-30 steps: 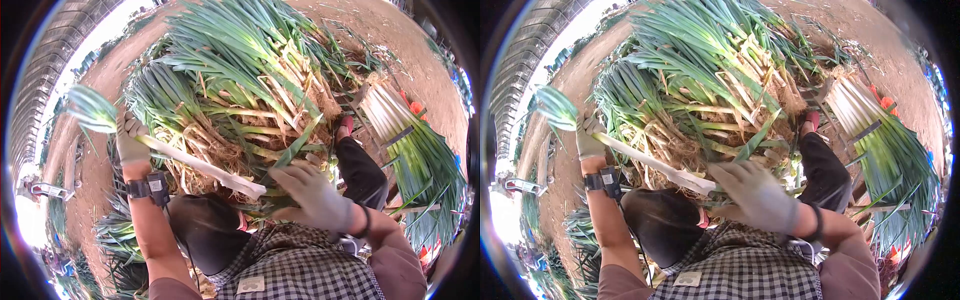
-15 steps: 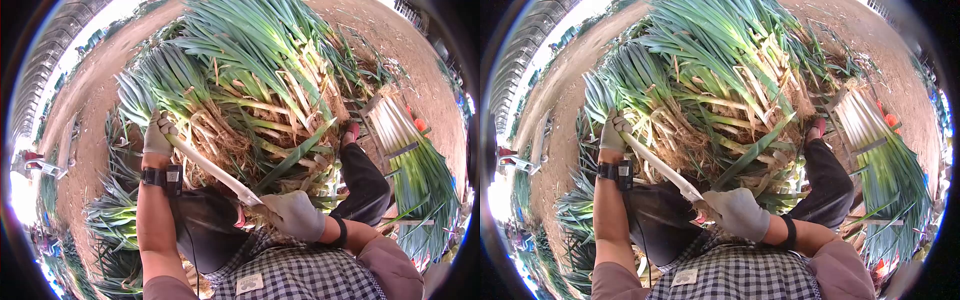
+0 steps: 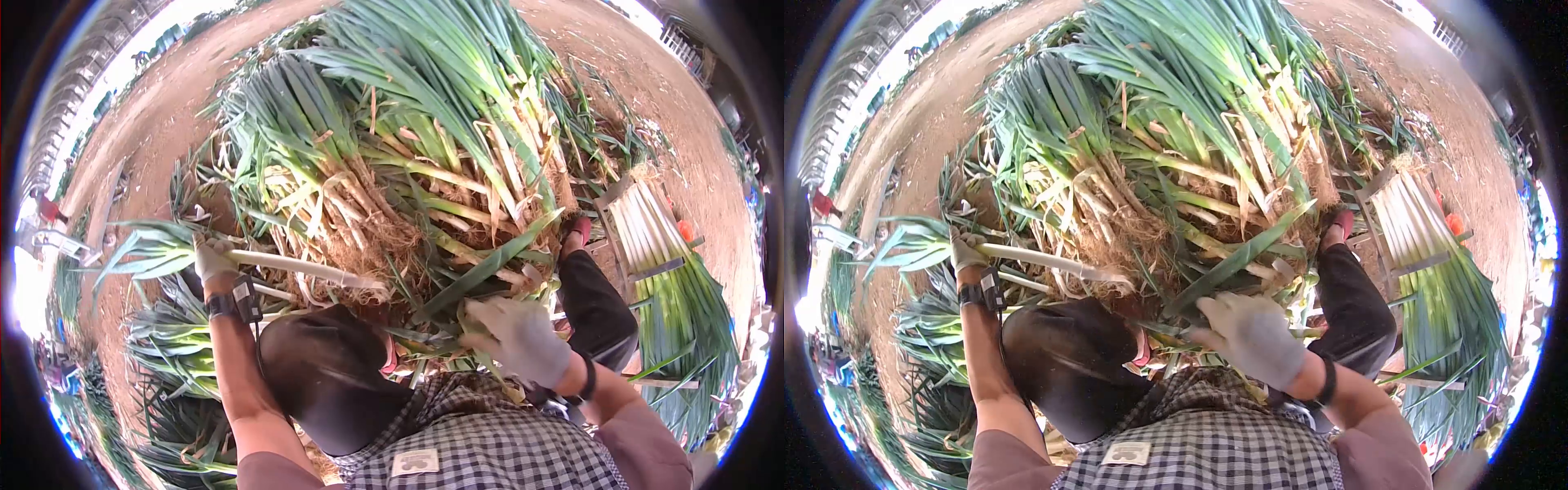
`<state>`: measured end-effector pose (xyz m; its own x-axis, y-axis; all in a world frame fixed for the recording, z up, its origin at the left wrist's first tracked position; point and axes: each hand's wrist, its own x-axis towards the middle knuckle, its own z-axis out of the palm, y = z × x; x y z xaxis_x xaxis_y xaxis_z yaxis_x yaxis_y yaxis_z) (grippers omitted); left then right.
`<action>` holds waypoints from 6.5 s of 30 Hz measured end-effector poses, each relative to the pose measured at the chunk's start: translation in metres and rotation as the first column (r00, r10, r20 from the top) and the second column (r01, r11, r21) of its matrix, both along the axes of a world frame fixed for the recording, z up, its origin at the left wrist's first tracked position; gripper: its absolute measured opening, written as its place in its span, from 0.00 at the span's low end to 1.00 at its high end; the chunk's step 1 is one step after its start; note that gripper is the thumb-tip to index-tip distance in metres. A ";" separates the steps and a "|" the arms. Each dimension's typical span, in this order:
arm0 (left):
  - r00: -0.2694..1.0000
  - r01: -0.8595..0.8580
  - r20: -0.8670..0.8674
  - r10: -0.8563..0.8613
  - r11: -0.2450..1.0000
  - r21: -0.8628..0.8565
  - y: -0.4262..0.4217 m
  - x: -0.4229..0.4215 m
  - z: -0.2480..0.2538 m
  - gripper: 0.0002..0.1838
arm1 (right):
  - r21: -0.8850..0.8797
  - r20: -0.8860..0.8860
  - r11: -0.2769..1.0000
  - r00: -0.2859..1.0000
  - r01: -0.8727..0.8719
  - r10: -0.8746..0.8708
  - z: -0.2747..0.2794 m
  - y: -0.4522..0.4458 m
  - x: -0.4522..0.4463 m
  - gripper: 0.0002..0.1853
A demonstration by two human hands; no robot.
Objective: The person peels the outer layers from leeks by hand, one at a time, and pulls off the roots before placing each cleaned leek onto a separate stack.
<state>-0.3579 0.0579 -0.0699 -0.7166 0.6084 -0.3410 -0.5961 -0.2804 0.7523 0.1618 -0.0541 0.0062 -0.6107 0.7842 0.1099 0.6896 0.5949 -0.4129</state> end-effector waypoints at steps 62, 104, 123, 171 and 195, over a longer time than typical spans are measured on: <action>0.867 -0.395 -0.489 -0.096 0.464 -0.793 -0.238 -0.260 -0.142 0.37 | 0.102 0.366 0.984 0.914 0.149 -0.176 -0.136 0.210 -0.229 0.09; 0.400 0.882 -0.434 -0.807 0.468 -0.058 -0.095 0.382 0.128 0.11 | -0.227 -0.711 0.966 0.656 0.125 -0.252 0.003 0.020 0.026 0.21; 0.718 0.696 -0.207 -0.665 0.695 0.181 -0.095 0.346 0.089 0.17 | -0.485 -0.497 0.538 -0.289 -0.690 -0.818 -0.002 0.005 0.028 0.08; 0.182 0.854 -0.390 -0.903 0.342 -0.393 -0.130 0.331 0.097 0.04 | -0.433 -0.900 0.867 0.163 -0.248 -0.404 -0.031 0.002 -0.025 0.23; 0.870 0.397 -0.400 -0.289 0.891 0.219 -0.094 0.229 0.111 0.15 | -0.864 -0.496 0.244 0.829 -0.440 -0.258 -0.007 -0.015 0.049 0.11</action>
<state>-0.1284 -0.0363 0.0411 -0.4817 0.8686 0.1164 -0.4087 -0.3402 0.8469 0.2111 -0.0688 -0.0012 -0.8140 0.4518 -0.3651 0.1682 -0.4183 -0.8926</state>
